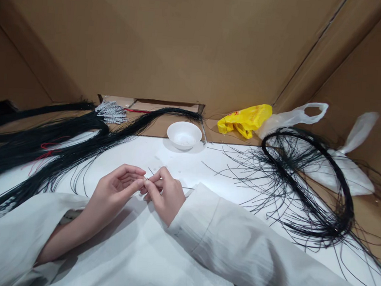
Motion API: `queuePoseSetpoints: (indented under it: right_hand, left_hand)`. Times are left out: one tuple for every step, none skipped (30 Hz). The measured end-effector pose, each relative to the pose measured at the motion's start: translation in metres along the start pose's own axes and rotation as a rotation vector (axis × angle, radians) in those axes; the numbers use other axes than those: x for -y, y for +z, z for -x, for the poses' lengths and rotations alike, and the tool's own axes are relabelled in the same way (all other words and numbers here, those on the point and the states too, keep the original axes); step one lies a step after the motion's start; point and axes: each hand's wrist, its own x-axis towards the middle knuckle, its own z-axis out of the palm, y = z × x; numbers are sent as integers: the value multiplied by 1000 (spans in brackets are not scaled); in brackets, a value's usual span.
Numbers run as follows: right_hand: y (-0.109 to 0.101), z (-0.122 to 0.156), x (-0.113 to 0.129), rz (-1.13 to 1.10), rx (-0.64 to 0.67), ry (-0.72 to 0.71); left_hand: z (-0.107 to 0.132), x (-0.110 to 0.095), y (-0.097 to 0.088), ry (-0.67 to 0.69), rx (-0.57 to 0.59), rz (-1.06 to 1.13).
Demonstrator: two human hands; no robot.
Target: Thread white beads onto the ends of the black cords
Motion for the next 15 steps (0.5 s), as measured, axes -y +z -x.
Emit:
queuePoseSetpoints:
  right_hand:
    - [0,0,0,-12,6,5]
    - [0,-1,-1,-22,15,7]
    - [-1,-1,-2,-34,27,7]
    - [-1,-2,-2,-50,40,7]
    - [-1,-2,-3,-72,54,8]
    - [-2,-3,-4,-97,69,12]
    - [-2,-4,-4,-123,82,17]
    - [-2,-4,-4,-146,95,23]
    - [-2,-5,-4,-167,104,30]
    - [-2,-5,-4,-185,108,36]
    - [-2,-5,-4,-199,109,40]
    - [-1,-5,-3,-208,106,43]
    - [-1,-5,-2,-207,98,44]
    - [-1,-6,0,-191,84,44]
    - [-1,-6,1,-158,63,38]
  left_hand:
    - [0,0,0,1,9,0]
    - [0,1,-1,2,20,0]
    - [0,1,-1,5,33,0]
    - [-1,1,-2,9,47,2]
    - [-1,1,-2,13,61,9]
    - [-2,1,-3,15,73,17]
    - [-2,1,-3,14,80,27]
    - [-3,1,-4,10,82,40]
    - [-4,1,-4,5,78,54]
    - [-5,1,-4,-3,70,67]
    - [-6,1,-4,-11,59,77]
    - [-6,1,-5,-18,48,87]
    - [-7,2,-5,-24,39,96]
    - [-7,2,-4,-28,33,105]
    - [-7,3,-4,-30,31,115]
